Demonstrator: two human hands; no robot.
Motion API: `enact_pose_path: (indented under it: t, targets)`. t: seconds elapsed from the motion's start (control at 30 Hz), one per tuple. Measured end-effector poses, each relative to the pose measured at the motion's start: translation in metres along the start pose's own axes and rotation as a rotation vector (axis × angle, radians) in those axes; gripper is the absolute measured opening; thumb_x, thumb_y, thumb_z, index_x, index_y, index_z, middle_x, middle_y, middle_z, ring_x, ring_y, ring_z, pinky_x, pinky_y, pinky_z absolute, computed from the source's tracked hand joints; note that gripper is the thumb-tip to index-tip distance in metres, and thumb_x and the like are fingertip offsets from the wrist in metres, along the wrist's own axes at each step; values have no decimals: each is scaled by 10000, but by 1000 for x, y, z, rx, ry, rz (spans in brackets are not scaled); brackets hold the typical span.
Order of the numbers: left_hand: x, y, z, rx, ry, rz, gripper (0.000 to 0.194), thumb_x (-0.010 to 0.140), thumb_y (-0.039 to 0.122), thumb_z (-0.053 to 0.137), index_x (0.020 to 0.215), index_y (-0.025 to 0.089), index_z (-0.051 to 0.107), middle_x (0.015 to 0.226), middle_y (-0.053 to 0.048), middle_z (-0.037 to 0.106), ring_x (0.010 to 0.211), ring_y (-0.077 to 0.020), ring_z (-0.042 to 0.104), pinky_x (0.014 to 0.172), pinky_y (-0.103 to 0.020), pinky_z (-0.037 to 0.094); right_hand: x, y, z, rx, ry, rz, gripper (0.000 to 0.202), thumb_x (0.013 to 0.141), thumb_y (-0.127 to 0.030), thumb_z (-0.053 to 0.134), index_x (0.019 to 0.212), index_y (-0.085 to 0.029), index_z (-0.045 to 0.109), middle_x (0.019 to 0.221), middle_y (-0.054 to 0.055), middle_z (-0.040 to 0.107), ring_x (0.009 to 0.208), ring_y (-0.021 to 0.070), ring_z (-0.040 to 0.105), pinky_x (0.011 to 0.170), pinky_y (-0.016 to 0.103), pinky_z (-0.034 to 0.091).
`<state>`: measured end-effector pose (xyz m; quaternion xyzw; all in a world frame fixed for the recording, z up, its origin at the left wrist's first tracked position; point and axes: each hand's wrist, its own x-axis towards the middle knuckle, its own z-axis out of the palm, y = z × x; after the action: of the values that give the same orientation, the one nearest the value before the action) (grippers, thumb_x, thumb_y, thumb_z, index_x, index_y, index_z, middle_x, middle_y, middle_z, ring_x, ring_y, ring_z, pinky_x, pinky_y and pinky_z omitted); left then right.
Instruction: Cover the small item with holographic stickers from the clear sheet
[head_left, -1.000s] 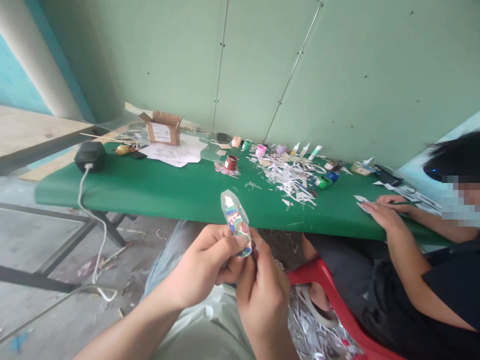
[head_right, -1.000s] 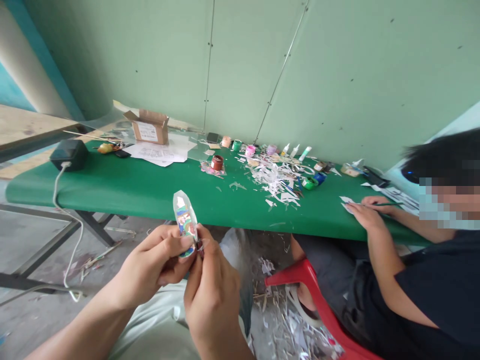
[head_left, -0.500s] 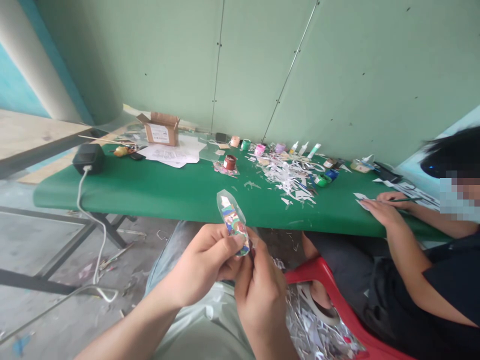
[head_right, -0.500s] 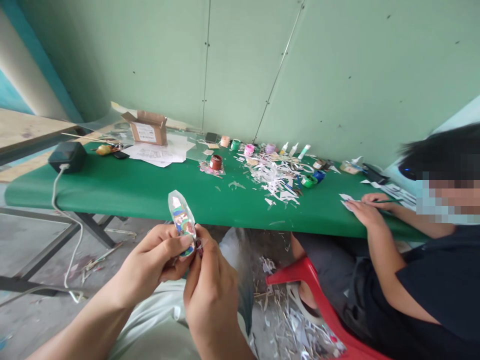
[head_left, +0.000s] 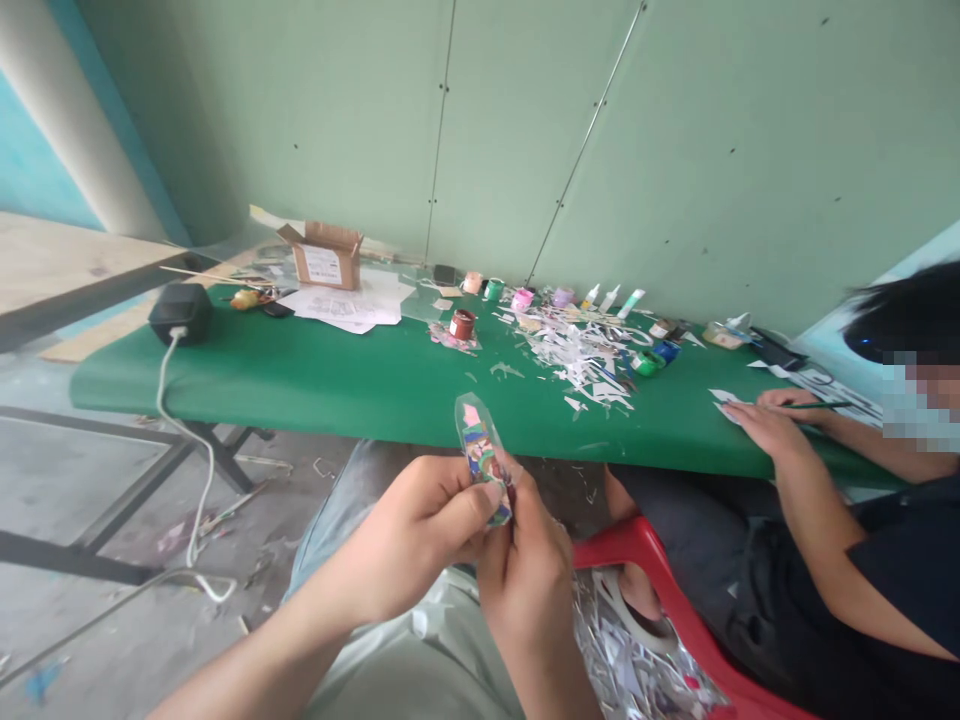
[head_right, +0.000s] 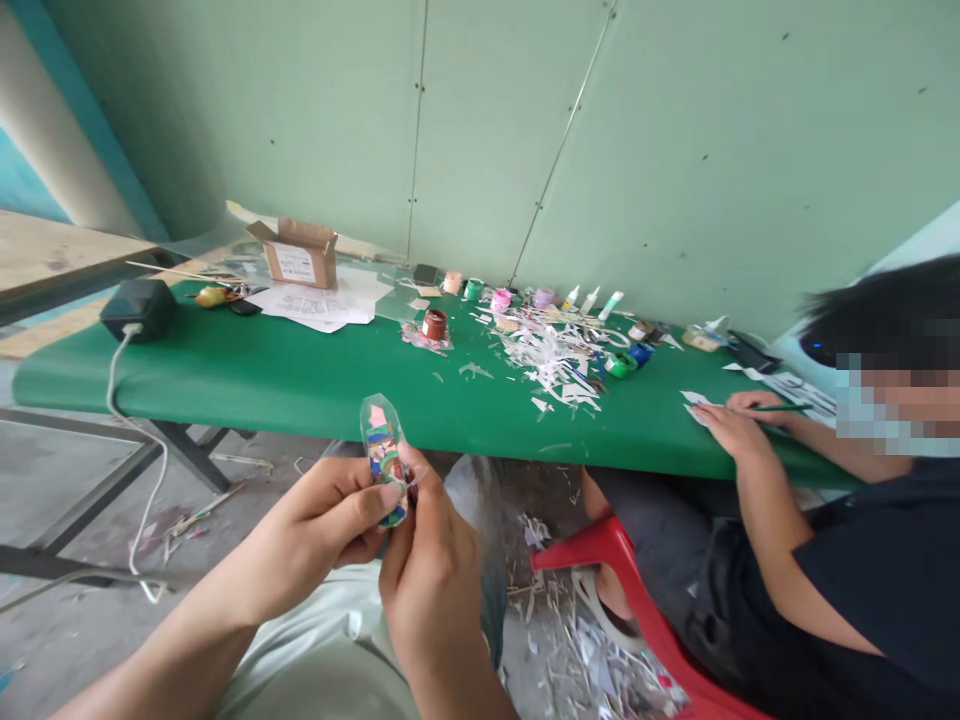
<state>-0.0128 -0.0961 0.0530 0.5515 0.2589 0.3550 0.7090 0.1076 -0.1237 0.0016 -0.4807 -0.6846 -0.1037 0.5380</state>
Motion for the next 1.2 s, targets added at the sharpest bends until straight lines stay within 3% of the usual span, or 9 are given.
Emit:
enact_pose_path:
  t: [0.3,0.53,0.63,0.8,1.0,1.2]
  targets:
    - [-2,-3,4,8,29,32,509,885,608,586,642,188,431,541,82,289,484,-59,203,442,-227,169,2,2,-1,64,17,4,359,954,-104,431,1272,-176,582,1047,105,791,879,200,785,719,238,628]
    - [-6,-11,-5,444,208,155,538,969,530,466,567,194,345,551,42,293,535,-89,230,473,-256,194,2,1,-3,135,-8,15,352,926,-79,452,1224,-192,602,991,91,794,835,204,784,697,247,626]
    - [-4,-11,-5,501,255,229,478,976,480,469,608,176,440,576,33,348,564,-98,267,498,-248,230,2,0,-4,210,-60,46,334,948,-98,452,1228,-194,608,1044,95,791,873,207,783,717,258,631]
    - [-2,-9,-3,313,232,248,395,958,458,523,705,159,572,634,17,457,583,-100,334,510,-217,304,2,-4,-5,347,-105,146,296,976,-137,461,1213,-200,627,1069,81,784,917,189,769,720,232,616]
    - [-3,-13,1,-18,249,163,401,863,498,655,675,148,610,606,15,465,541,-83,329,451,-194,274,4,-6,-7,393,-98,192,279,986,-188,457,1172,-193,663,948,64,787,789,179,756,640,231,602]
    - [4,-14,-2,15,342,194,402,828,518,690,675,153,624,571,36,409,514,-74,293,427,-192,240,3,-2,-4,363,-85,201,248,984,-214,470,1140,-199,662,964,74,782,891,202,760,708,267,622]
